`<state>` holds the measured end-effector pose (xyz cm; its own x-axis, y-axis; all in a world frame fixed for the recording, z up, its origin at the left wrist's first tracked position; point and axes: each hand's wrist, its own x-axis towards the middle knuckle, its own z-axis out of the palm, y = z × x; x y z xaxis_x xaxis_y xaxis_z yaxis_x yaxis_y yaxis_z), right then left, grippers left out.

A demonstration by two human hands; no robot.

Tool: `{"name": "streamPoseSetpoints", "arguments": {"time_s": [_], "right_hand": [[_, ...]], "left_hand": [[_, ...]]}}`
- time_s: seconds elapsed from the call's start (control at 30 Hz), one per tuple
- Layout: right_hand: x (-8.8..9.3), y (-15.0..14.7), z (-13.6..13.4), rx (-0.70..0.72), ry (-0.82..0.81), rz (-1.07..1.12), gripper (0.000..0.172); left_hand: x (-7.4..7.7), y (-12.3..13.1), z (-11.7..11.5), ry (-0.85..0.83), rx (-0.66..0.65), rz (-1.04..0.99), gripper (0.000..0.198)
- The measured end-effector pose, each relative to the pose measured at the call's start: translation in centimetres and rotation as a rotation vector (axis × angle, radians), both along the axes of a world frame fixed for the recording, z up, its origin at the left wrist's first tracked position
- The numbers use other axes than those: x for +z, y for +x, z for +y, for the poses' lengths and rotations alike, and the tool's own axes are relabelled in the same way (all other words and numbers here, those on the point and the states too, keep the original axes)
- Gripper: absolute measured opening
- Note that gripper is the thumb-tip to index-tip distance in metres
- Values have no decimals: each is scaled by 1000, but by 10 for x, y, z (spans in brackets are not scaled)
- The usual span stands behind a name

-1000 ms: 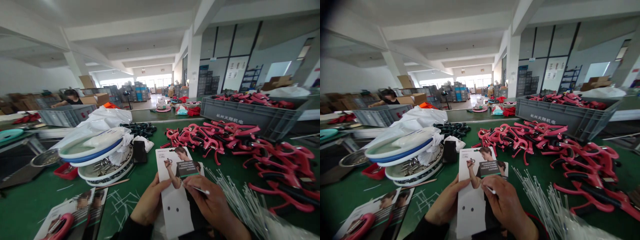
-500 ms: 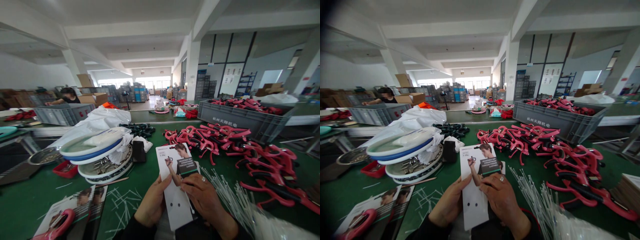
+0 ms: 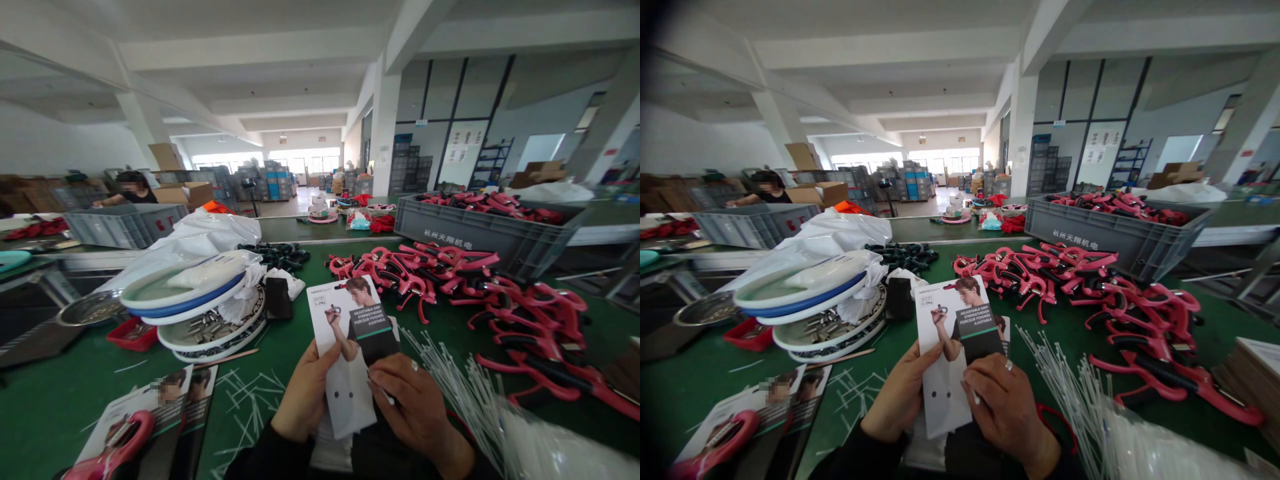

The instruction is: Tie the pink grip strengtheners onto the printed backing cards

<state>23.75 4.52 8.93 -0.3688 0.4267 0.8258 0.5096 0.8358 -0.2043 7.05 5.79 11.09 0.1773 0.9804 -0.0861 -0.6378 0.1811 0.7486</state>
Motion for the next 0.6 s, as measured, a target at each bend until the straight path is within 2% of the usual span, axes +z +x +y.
{"name": "streamPoseSetpoints", "arguments": {"time_s": [0.1,0.23,0.4,0.5,0.6], "right_hand": [[0,-1,-8,-33,-21,85,32],[1,-1,-14,-131,-121,168,19],[5,-4,-16,-204,-187,90,7],[4,-8,-15,-270,-265,62,19],[-1,-11,-14,-320,-418,94,34]], "left_hand": [[2,-2,1,-11,55,17,29],[0,-5,3,-19,101,41,34],[-2,-7,5,-32,129,42,43],[-1,-7,6,-61,144,13,43],[-1,-6,6,-77,122,-12,37]]}}
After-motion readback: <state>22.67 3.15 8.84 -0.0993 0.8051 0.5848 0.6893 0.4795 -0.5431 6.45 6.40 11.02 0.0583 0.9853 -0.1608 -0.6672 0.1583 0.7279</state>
